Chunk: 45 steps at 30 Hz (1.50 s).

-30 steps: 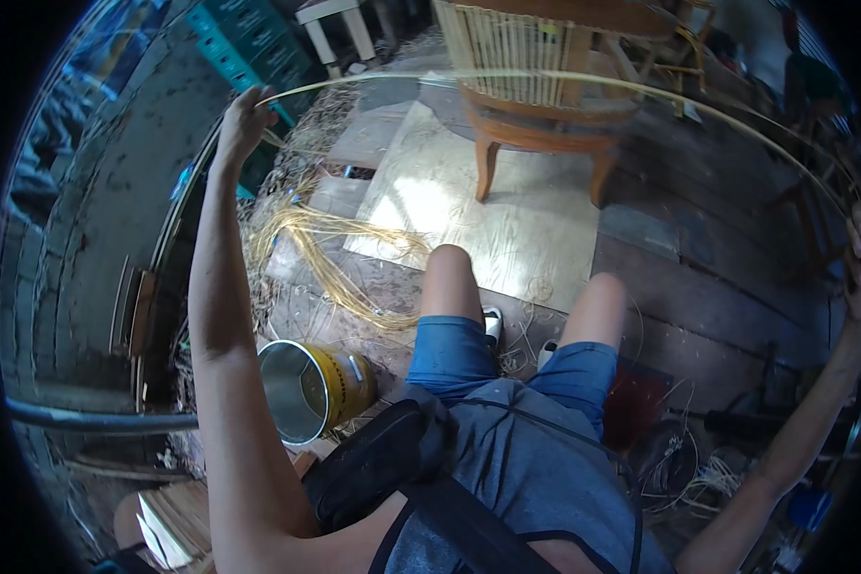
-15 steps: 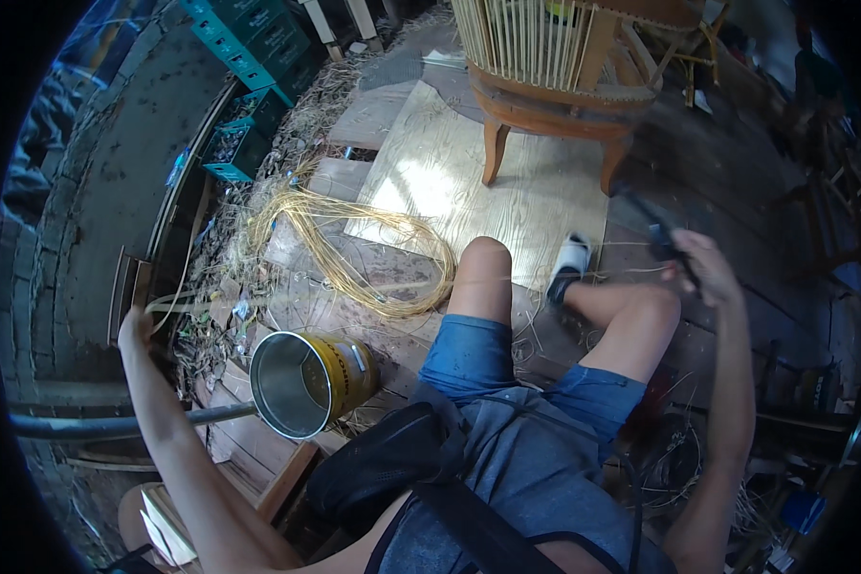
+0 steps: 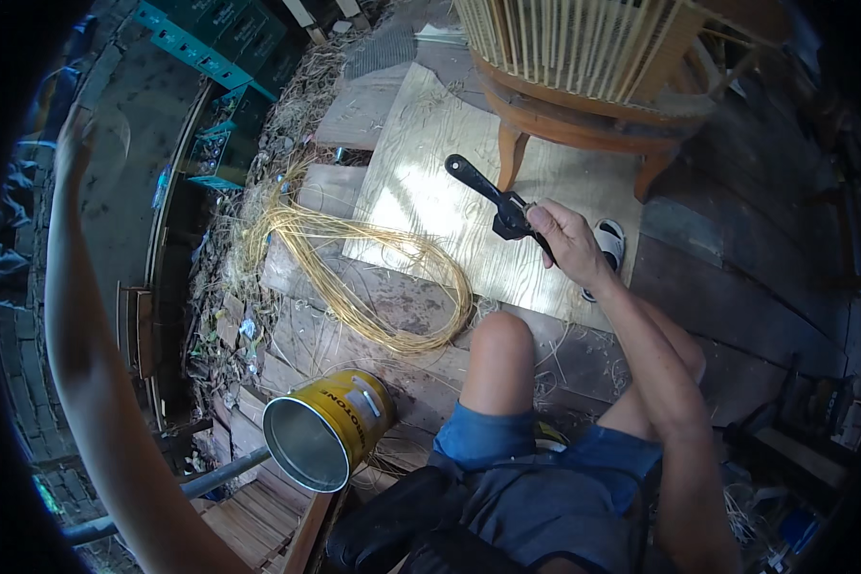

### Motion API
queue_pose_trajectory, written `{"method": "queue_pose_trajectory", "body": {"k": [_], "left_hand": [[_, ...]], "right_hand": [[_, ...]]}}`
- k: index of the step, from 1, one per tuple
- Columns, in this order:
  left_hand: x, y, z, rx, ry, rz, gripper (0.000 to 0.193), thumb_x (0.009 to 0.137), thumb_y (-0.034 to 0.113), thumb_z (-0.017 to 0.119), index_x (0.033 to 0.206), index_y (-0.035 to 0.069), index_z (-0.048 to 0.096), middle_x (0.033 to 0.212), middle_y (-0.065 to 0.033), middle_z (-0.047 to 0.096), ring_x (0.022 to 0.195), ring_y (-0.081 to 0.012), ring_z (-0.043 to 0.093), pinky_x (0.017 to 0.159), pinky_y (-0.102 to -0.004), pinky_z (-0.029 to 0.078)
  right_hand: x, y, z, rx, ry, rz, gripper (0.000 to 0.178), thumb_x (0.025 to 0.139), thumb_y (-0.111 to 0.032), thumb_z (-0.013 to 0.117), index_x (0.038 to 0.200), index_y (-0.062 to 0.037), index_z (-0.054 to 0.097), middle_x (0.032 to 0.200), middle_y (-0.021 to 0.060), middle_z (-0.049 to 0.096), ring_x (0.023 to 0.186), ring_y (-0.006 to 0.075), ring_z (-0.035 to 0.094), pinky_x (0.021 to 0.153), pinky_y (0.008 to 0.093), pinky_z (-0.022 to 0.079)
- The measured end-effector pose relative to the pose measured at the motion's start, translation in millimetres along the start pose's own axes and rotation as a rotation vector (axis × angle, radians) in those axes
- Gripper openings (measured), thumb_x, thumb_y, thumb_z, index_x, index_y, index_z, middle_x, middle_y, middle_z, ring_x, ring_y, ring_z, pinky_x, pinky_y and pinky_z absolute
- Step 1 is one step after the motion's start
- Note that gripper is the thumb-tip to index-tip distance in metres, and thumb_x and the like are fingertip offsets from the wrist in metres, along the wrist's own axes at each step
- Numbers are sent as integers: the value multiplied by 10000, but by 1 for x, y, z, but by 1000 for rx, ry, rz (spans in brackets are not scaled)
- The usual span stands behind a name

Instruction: Stripping and preparing bamboo or rattan strands for furniture manufacturing.

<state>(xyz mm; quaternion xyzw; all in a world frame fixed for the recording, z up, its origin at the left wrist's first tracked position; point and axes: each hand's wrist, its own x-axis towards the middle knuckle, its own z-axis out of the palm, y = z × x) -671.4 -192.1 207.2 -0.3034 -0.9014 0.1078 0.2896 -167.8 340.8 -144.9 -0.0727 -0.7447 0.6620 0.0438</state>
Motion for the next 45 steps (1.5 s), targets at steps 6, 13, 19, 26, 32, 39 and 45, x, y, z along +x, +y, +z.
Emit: {"method": "queue_pose_trajectory", "body": {"k": [6, 13, 19, 26, 32, 39, 45], "left_hand": [[80, 304, 142, 298, -33, -54, 761, 800, 50, 528, 1455, 296, 229, 1442, -189, 336, 1204, -423, 461, 926, -494, 474], [-217, 550, 326, -679, -845, -244, 771, 804, 343, 659, 1405, 24, 295, 1119, -271, 594, 1036, -417, 575, 903, -456, 466], [-479, 678, 281, -880, -1144, -648, 810, 785, 428, 624, 1385, -29, 329, 1248, -327, 499, 1175, -428, 493, 991, -446, 394], [-518, 688, 260, -1033, -1184, -544, 811, 801, 390, 641, 1398, -36, 295, 1266, -310, 498, 1220, -413, 463, 999, -421, 396], [-523, 721, 294, -1014, -987, -607, 870, 784, 370, 691, 1386, -89, 262, 1298, -320, 462, 1219, -410, 465, 999, -394, 401], [-491, 705, 343, -1356, -797, -1218, 646, 831, 308, 668, 1297, -71, 429, 1158, -156, 618, 1099, -245, 567, 921, -337, 422], [-451, 664, 278, -821, -657, -870, 276, 888, 207, 474, 878, -5, 649, 906, -270, 635, 879, -436, 612, 764, -483, 491]], "right_hand": [[56, 96, 11, -90, 81, 42, 447, 982, -412, 437, 822, -10, 551, 519, 37, 429, 430, 126, 492, 425, 293, 400], [88, 217, 21, -205, 127, 367, 406, 947, -384, 446, 919, 6, 558, 778, 248, 581, 734, 402, 600, 677, 431, 470], [12, 297, 2, -422, 109, 125, 369, 943, -335, 485, 1006, 17, 576, 851, 206, 637, 747, 374, 638, 652, 389, 506], [-111, 181, -15, 572, 471, 815, 295, 980, -349, 465, 928, -73, 556, 687, 46, 575, 462, 109, 500, 382, 234, 355], [-186, 99, -46, 856, 560, 775, 261, 996, -353, 425, 981, -100, 489, 616, 32, 504, 446, 108, 483, 373, 226, 341], [-195, 93, -46, 856, 627, 784, 258, 1010, -342, 389, 1020, -105, 491, 610, 33, 494, 405, 111, 459, 347, 218, 336], [-179, 95, -42, 756, 494, 678, 283, 983, -389, 445, 1019, -114, 501, 622, 30, 485, 420, 114, 450, 368, 218, 340]]}}
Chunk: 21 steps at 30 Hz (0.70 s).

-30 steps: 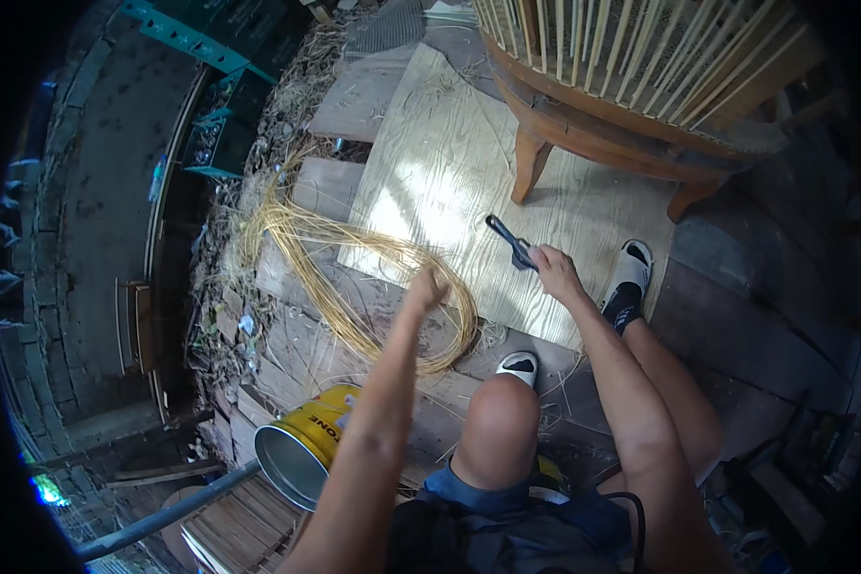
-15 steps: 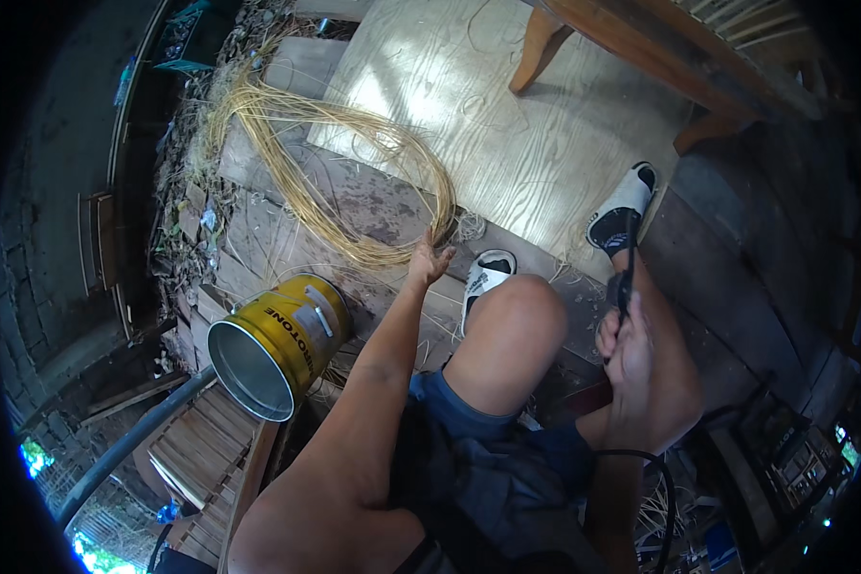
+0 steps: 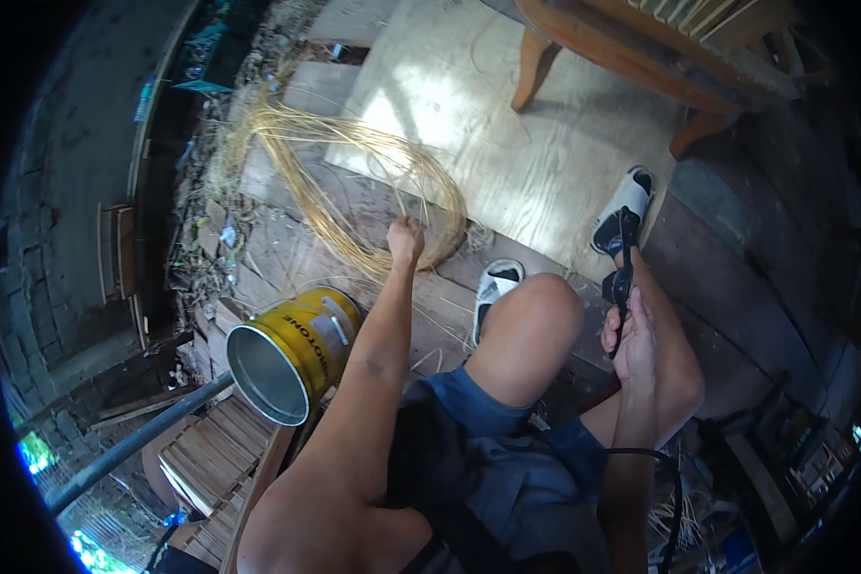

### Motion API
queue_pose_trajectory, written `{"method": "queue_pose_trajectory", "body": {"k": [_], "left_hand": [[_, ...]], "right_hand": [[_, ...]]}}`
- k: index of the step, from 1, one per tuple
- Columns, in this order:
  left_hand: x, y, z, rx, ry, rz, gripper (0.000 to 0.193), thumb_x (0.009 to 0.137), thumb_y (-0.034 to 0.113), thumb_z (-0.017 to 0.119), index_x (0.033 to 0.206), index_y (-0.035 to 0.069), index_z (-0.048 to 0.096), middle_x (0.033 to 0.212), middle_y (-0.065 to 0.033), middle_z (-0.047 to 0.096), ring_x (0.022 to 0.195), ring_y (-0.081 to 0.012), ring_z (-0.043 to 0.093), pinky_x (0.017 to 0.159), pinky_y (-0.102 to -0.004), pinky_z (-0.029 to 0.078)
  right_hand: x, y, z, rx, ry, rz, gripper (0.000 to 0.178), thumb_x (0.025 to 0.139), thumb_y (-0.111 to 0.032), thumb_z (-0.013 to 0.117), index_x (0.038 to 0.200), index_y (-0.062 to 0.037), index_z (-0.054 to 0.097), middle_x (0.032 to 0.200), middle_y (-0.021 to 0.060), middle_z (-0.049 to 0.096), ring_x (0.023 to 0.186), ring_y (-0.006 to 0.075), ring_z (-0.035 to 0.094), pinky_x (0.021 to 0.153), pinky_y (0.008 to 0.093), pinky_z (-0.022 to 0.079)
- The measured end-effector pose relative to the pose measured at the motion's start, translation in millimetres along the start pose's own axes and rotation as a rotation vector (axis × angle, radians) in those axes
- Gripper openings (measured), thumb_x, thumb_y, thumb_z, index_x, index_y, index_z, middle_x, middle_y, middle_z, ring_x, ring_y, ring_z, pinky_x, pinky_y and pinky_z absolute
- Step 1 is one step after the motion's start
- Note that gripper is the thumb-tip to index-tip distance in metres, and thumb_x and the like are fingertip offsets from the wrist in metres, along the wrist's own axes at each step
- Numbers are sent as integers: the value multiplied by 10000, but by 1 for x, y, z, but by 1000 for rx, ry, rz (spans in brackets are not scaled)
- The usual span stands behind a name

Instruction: Stripping and preparing bamboo or rattan strands for furniture manufacturing.

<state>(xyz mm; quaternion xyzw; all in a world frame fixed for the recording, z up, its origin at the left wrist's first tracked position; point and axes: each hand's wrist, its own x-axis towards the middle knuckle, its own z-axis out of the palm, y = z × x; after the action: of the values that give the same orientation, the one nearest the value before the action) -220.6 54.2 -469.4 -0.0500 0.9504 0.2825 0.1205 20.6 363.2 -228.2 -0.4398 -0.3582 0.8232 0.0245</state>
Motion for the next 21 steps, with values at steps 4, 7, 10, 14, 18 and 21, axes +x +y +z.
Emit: {"method": "queue_pose_trajectory", "body": {"k": [4, 7, 10, 14, 18, 21], "left_hand": [[-52, -11, -73, 294, -182, 234, 162, 811, 114, 542, 881, 40, 668, 871, -244, 645, 859, -416, 629, 789, -487, 492], [-154, 68, -112, -397, -275, 442, 192, 814, 60, 562, 996, 22, 606, 882, -188, 630, 878, -385, 611, 723, -420, 497], [-218, 161, -182, -237, -506, 610, 233, 823, 99, 580, 1044, 29, 580, 893, -181, 629, 867, -384, 616, 729, -418, 506], [-259, 187, -222, -182, -512, 1039, 217, 835, 139, 568, 1041, 70, 571, 832, -178, 632, 777, -381, 622, 663, -450, 503], [-309, 198, -245, -209, -689, 1020, 141, 887, 188, 527, 921, 55, 557, 799, -171, 631, 727, -383, 619, 612, -467, 485], [-322, 191, -243, -383, -370, 823, 189, 875, 170, 550, 1045, 88, 566, 772, -153, 619, 732, -371, 620, 623, -448, 496]], "right_hand": [[-9, 2, 20, -27, -22, -91, 312, 981, -404, 442, 1021, -99, 496, 662, 39, 502, 432, 103, 444, 373, 212, 336], [-44, -13, 24, 100, -25, -119, 347, 984, -420, 425, 1035, -83, 492, 702, 41, 502, 439, 94, 446, 372, 204, 326], [-92, -24, 25, 55, -183, -168, 398, 989, -421, 402, 1060, -46, 513, 916, 144, 598, 474, 89, 474, 349, 182, 334], [-151, -16, 51, -29, -390, -107, 409, 1000, -377, 393, 1085, -1, 530, 1137, 217, 599, 487, 93, 492, 335, 159, 362], [-186, -2, 62, -108, -340, -230, 373, 1001, -361, 400, 1071, -20, 535, 955, 140, 619, 492, 99, 520, 348, 177, 367], [-221, 1, 59, -167, -278, -296, 358, 995, -372, 416, 1035, -40, 544, 731, 51, 574, 506, 102, 531, 350, 181, 355]]}}
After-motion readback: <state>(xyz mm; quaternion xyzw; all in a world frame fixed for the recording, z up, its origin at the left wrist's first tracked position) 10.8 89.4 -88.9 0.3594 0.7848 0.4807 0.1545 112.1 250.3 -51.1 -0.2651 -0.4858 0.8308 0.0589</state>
